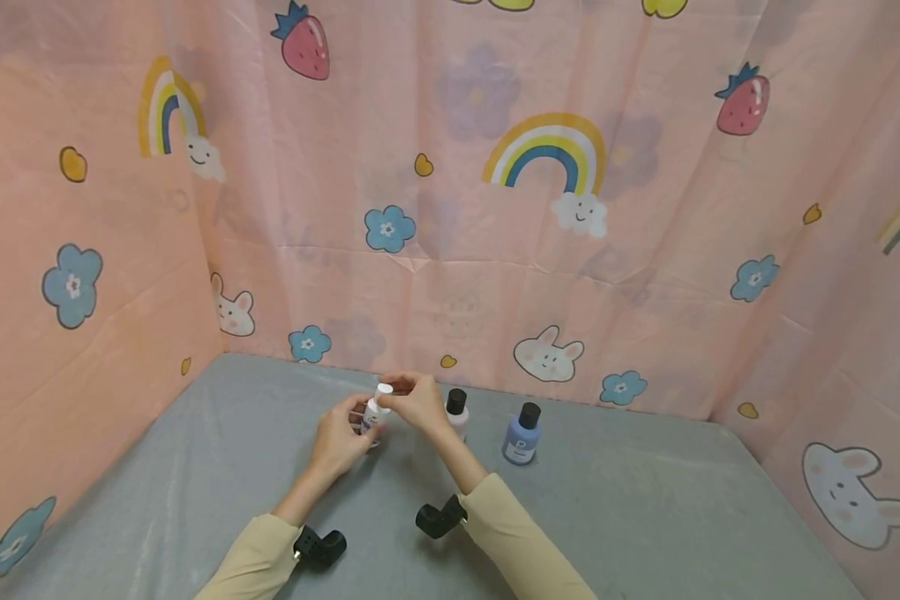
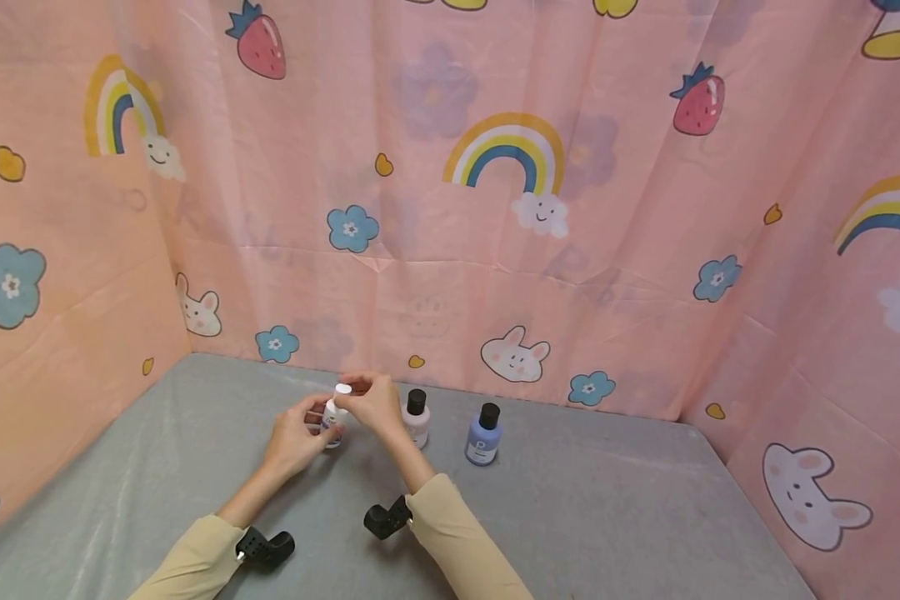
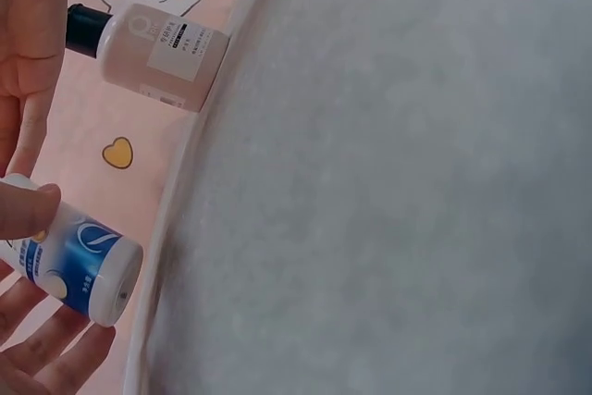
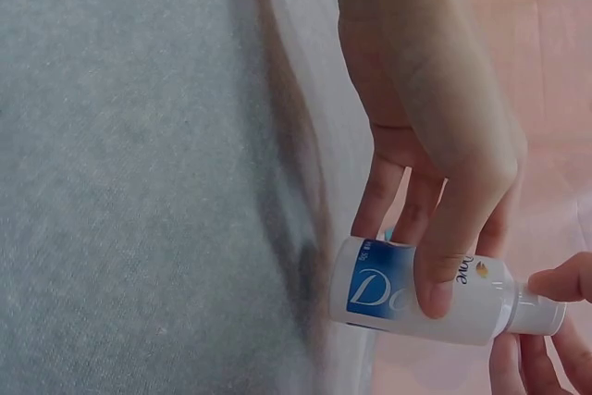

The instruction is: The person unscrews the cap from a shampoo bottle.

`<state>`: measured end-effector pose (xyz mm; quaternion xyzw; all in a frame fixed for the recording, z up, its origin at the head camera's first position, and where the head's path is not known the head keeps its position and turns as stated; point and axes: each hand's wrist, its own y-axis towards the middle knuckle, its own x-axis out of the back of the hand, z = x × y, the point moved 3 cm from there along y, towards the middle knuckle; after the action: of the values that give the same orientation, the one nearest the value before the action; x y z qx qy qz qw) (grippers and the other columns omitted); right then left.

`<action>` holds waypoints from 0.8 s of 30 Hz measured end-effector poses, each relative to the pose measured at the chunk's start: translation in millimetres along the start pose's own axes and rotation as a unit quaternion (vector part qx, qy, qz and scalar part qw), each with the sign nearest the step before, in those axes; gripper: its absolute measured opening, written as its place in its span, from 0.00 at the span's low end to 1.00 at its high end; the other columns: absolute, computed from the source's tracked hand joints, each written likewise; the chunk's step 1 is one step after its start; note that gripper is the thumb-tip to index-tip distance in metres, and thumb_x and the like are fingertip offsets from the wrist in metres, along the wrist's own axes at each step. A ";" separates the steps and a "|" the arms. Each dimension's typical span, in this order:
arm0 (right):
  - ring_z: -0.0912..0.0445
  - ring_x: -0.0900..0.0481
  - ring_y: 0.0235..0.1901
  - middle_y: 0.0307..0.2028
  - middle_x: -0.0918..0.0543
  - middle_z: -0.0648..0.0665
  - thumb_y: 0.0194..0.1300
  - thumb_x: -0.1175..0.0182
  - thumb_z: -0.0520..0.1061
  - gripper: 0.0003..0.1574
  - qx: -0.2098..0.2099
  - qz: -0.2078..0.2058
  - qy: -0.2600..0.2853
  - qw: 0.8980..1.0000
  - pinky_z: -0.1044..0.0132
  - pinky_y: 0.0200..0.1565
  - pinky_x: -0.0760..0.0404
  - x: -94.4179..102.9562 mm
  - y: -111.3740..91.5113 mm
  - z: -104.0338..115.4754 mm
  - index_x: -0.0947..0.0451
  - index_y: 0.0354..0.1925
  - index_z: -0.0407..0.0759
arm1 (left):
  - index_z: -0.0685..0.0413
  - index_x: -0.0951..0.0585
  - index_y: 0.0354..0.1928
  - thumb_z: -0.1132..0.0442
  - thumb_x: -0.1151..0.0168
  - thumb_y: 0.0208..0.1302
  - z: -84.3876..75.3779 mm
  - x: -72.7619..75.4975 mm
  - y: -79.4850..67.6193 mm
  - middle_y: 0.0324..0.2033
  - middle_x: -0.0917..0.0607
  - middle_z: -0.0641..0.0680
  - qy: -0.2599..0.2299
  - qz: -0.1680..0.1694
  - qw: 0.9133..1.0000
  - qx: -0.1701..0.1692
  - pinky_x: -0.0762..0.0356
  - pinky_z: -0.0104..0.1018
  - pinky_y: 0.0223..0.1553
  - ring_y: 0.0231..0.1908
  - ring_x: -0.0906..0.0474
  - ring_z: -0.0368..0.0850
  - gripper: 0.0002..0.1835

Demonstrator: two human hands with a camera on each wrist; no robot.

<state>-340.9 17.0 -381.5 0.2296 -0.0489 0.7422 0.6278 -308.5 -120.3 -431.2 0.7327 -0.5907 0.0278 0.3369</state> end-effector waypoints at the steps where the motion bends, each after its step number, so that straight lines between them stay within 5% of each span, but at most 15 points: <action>1: 0.50 0.15 0.41 0.41 0.13 0.40 0.54 0.33 0.40 0.18 0.002 0.002 0.002 1.000 0.64 0.39 0.17 0.0 0.1 -0.2 0.16 0.45 0.38 | 0.60 0.20 0.50 0.66 0.28 0.51 0.3 -0.1 0.1 0.35 0.15 0.60 0.000 -0.001 1.000 0.000 0.17 0.41 0.33 0.33 0.16 0.52 0.22; 12: 0.48 0.16 0.45 0.46 0.14 0.40 0.56 0.32 0.43 0.20 0.014 0.007 0.006 1.000 0.63 0.43 0.18 -1.1 0.4 -1.1 0.18 0.48 0.41 | 0.58 0.18 0.46 0.63 0.23 0.45 -0.3 2.4 2.2 0.33 0.14 0.57 0.021 -0.033 0.999 0.017 0.19 0.45 0.36 0.32 0.17 0.50 0.23; 24: 0.54 0.17 0.34 0.35 0.15 0.40 0.53 0.30 0.44 0.17 0.012 -0.035 0.012 0.999 0.70 0.33 0.22 -2.5 -1.2 0.4 0.17 0.40 0.37 | 0.55 0.17 0.43 0.59 0.20 0.40 -4.1 7.0 0.6 0.32 0.14 0.55 0.076 -0.067 0.995 0.020 0.23 0.43 0.32 0.31 0.18 0.49 0.24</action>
<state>-339.3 14.7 -382.4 0.2298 -0.0242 0.7227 0.6514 -305.5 -124.1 -424.7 0.7727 -0.5127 0.0721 0.3672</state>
